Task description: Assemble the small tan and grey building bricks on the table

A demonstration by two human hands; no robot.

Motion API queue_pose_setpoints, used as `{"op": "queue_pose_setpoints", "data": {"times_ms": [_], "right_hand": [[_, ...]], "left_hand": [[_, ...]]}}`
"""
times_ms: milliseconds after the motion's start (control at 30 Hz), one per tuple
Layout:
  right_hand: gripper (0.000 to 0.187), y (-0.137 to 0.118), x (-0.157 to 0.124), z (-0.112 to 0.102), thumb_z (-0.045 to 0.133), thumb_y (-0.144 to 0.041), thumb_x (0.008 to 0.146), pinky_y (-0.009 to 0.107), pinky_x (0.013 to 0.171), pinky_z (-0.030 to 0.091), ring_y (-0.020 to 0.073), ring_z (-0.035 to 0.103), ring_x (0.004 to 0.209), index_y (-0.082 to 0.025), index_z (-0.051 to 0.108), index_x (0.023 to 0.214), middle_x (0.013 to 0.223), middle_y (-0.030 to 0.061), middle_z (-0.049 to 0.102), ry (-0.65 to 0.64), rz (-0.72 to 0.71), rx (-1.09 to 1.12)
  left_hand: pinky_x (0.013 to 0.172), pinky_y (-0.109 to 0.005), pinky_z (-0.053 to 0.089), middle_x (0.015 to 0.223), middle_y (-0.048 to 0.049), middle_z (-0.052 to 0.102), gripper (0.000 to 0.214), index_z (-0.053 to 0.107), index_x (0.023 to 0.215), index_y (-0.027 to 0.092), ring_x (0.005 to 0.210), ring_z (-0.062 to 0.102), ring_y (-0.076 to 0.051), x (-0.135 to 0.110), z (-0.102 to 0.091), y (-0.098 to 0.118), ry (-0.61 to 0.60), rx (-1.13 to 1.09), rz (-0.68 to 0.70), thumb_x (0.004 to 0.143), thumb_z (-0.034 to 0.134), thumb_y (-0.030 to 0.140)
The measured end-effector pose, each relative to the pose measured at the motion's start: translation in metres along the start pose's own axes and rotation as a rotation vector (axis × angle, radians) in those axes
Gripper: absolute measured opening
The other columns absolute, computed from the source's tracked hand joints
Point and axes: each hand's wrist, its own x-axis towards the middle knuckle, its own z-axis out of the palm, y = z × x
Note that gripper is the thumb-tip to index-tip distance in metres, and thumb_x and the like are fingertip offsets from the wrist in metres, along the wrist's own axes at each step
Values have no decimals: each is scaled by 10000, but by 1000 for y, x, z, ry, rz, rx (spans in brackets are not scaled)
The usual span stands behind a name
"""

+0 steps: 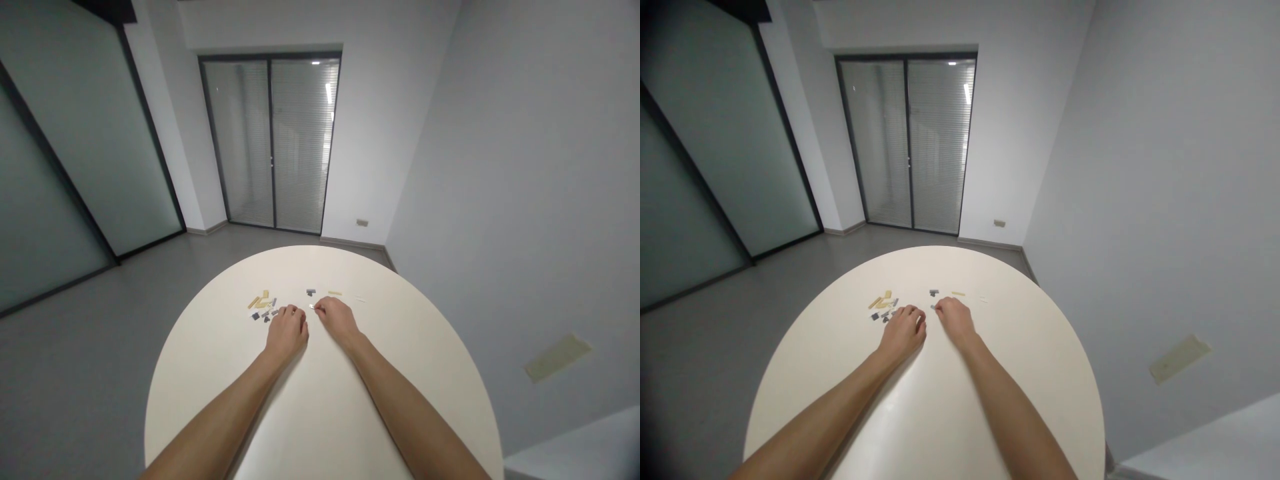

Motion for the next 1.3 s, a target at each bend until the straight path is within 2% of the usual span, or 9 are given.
{"op": "queue_pose_setpoints", "data": {"times_ms": [233,567,767,933,1033,1200,1300], "right_hand": [[164,-3,26,15,570,-250,923,283,780,469,200,664,957,-273,712,1000,1072,36,719,46,62,-1],[149,2,38,27,565,-251,932,295,772,454,205,651,939,-257,701,992,1028,50,712,89,128,-3],[141,3,33,28,554,-226,929,275,762,455,186,622,977,-253,676,995,1047,24,691,138,63,-21],[158,1,26,27,549,-208,925,283,789,458,195,598,998,-252,654,1036,1064,45,665,136,44,-30],[194,0,18,21,539,-206,931,298,836,455,211,576,1034,-241,630,1099,1067,59,661,94,38,-50],[186,0,-4,5,506,-227,956,333,906,439,224,574,1033,-208,654,1068,1069,76,671,-13,-97,-59],[217,2,-21,0,511,-221,950,353,949,433,228,574,1062,-201,659,1107,1106,88,670,-9,-108,7]], "left_hand": [[873,-374,412,1018,-106,623,166,647,970,189,1000,539,-254,1,-3,2,-1,2,-25,880,507,181],[861,-371,426,1016,-105,613,161,635,963,190,988,540,-254,2,-1,-2,6,34,32,894,490,197],[871,-365,425,1024,-100,613,166,633,983,198,993,541,-249,2,-1,-2,-12,28,24,891,495,192],[873,-363,421,1023,-99,611,155,630,976,191,992,537,-248,2,-1,-2,-3,34,28,887,504,203],[876,-354,417,1032,-96,610,145,630,970,193,1004,535,-243,2,-2,-1,-23,37,25,884,516,217],[884,-342,410,1026,-86,619,150,631,973,196,1015,534,-233,4,-5,-3,-32,47,15,895,509,232],[870,-335,416,1027,-85,627,172,628,980,192,1006,546,-227,7,-13,-11,-17,77,-39,892,480,185]]}}
